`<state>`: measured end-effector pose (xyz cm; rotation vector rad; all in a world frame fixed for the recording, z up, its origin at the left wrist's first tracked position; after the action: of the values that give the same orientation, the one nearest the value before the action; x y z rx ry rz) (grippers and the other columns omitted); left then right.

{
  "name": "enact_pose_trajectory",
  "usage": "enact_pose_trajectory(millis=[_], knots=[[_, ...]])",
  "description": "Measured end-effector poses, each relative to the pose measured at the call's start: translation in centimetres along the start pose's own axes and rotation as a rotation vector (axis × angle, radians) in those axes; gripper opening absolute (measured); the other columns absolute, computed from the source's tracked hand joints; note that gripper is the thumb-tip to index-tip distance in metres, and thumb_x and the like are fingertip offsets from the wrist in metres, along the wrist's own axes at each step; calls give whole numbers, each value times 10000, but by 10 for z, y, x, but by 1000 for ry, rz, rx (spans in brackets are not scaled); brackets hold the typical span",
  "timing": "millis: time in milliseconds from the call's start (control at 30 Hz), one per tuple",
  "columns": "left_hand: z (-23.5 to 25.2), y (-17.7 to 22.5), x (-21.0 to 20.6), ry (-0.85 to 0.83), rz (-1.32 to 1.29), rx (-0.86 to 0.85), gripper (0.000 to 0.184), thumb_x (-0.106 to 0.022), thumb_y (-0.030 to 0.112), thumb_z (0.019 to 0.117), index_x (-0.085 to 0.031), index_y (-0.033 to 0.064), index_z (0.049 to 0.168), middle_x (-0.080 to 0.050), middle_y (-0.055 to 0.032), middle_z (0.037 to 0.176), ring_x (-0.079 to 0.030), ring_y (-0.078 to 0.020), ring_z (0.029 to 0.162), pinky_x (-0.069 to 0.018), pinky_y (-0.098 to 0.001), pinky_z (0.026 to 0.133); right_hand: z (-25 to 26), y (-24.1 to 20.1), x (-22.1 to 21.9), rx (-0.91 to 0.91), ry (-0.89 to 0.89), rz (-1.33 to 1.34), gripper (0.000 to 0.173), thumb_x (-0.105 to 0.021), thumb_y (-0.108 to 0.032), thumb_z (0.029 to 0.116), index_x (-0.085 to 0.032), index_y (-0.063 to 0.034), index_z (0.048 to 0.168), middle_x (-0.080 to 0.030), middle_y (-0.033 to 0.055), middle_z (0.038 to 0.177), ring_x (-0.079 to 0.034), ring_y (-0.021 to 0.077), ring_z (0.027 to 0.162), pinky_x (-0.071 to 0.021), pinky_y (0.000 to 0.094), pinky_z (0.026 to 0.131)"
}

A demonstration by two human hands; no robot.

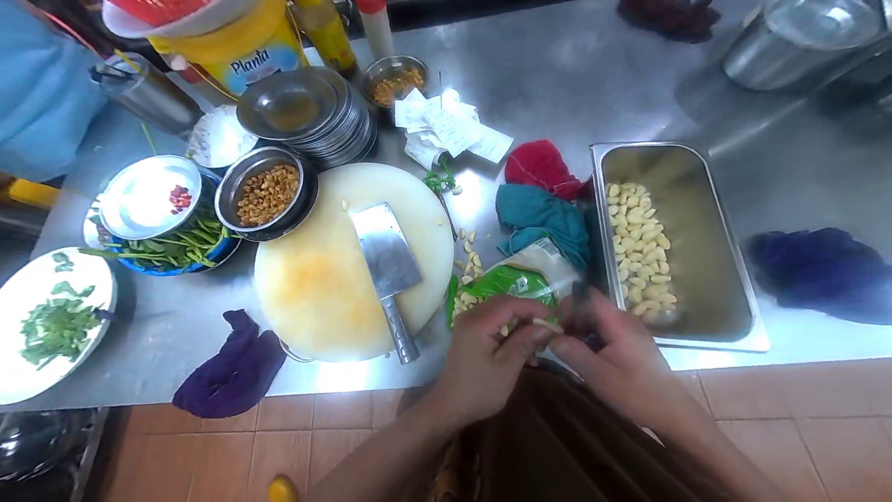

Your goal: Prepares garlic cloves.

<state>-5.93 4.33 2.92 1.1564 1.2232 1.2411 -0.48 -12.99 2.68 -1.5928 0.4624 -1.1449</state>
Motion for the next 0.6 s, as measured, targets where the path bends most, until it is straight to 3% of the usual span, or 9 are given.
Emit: enact_pose_trajectory(millis=[100,267,400,600], knots=[[2,-1,0,-70,24,-41,128,-629,123,1013,-723,48,1061,-693,-33,936,-676,-92,732,-615,-259,654,0,2,0,60,-84,3,396,-527,-617,999,-580,-224,1016,-562,-137,699,-508,-49,555,-437,136,485],[3,-8,0,-156,-31,-96,217,-610,206,1037,-712,17,1007,-682,-36,883,-664,-70,718,-605,-244,654,-2,6,-3,67,-239,86,442,-448,-622,1030,-562,-198,986,-547,-104,681,-523,-27,563,-457,162,500],[4,-10,0,-159,-98,-123,249,-611,241,1036,-713,18,988,-673,-30,843,-646,-54,688,-589,-230,633,-3,4,-6,118,-227,64,482,-371,-602,1060,-555,-162,992,-505,-74,658,-500,-13,546,-451,186,488],[11,-1,0,-127,-74,-236,255,-622,242,1030,-718,8,993,-681,-42,862,-651,-58,707,-591,-225,642,0,4,-8,89,-155,206,427,-437,-609,1038,-558,-199,1047,-559,-89,692,-503,-23,530,-444,164,465]])
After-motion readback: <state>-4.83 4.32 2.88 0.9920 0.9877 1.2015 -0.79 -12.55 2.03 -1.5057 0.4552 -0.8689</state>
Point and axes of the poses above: each hand's wrist, its own z-axis towards the middle knuckle, its own x-axis out of the back of the hand, y = z × x, the point moved 3 cm from there along z, towards the middle knuckle
